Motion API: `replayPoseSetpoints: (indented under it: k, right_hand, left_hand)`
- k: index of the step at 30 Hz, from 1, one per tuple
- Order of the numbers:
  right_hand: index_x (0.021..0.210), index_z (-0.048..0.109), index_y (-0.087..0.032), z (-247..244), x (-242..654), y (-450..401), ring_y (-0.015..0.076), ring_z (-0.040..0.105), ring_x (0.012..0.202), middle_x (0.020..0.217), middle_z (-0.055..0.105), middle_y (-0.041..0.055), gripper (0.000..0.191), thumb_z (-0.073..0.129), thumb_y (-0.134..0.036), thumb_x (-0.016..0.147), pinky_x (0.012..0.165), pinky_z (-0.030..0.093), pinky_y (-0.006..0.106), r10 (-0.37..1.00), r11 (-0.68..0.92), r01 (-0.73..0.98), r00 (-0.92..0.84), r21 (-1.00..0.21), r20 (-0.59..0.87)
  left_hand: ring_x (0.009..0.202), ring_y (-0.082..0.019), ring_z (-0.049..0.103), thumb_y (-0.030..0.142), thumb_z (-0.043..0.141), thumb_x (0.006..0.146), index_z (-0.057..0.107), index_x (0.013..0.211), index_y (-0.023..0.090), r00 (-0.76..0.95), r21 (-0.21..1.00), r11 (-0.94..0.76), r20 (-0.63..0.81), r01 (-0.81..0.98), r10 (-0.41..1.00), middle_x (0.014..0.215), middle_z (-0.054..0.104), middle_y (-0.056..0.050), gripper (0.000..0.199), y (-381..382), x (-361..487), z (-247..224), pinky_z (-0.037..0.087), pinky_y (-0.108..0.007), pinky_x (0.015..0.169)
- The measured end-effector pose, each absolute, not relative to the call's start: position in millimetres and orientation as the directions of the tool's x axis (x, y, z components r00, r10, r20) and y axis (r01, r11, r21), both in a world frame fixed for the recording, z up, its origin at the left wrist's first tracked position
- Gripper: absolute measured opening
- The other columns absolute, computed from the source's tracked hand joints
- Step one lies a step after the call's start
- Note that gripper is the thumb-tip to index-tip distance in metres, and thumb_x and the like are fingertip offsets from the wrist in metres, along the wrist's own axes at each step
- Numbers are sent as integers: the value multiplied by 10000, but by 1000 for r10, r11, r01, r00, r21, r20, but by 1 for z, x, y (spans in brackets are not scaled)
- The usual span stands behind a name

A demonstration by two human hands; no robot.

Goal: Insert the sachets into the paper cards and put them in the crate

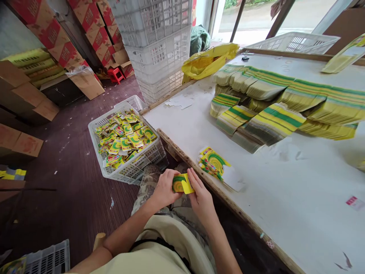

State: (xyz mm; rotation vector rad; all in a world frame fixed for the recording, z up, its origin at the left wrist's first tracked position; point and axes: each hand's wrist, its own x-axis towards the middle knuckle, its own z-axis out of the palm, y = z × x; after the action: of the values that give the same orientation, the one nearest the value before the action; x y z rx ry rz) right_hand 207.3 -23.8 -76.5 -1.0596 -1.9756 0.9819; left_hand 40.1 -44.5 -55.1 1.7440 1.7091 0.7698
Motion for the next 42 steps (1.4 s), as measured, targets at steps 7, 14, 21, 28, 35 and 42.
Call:
replayPoseSetpoints:
  k: [7, 14, 21, 28, 35, 42]
  right_hand:
    - [1356, 548, -319, -79, 222, -20, 282, 487, 1304, 1527, 363, 96, 392, 435, -323, 980, 1003, 483, 436, 835, 381, 436, -542, -815, 101]
    - [1083, 722, -295, -59, 236, -9, 299, 509, 1271, 1352, 554, 95, 251, 559, -401, 926, 1001, 478, 460, 766, 355, 375, -642, -857, 37]
    - [1420, 407, -231, -69, 216, -11, 270, 598, 1151, 1395, 509, 148, 629, 646, -415, 868, 965, 505, 465, 956, 181, 262, -274, -948, 107]
    - [1153, 601, -145, -84, 264, 37, 311, 606, 949, 1043, 662, 163, 375, 561, -373, 859, 834, 486, 485, 971, 70, 774, 93, -630, 222]
    - [1029, 574, -166, -99, 258, 47, 307, 553, 881, 938, 621, 142, 233, 523, -285, 835, 774, 454, 446, 971, 56, 873, 66, -485, 229]
    - [1052, 442, -218, -75, 236, 33, 232, 558, 720, 838, 550, 34, 386, 649, -411, 789, 672, 479, 378, 959, 93, 429, 204, -898, 196]
  left_hand:
    - [971, -253, 600, 351, 788, 625, 611, 1088, 209, 81, 764, -64, 16, 642, 997, 1037, 633, -68, 516, -40, 24, -46, 480, -386, 870]
    - [900, -237, 635, 350, 833, 564, 654, 1070, 216, 191, 770, -113, -11, 628, 981, 981, 657, -50, 553, -40, 30, -40, 507, -357, 822]
    - [981, -274, 620, 358, 835, 609, 631, 1103, 204, -154, 712, -102, 286, 695, 946, 1061, 648, -82, 557, -14, -20, -25, 489, -416, 893]
    - [1279, -297, 443, 412, 736, 753, 429, 1324, 134, -580, 684, 90, 534, 724, 615, 1338, 498, -156, 705, 23, -103, 9, 299, -475, 1119]
    - [1048, -222, 608, 335, 672, 793, 674, 1026, 205, -70, 888, -8, 45, 459, 997, 1078, 683, -67, 267, -9, -13, -51, 458, -400, 960]
    - [1111, -261, 609, 453, 779, 691, 587, 1220, 240, 108, 990, 130, -134, 44, 985, 1187, 657, -104, 602, -16, 29, -66, 485, -415, 946]
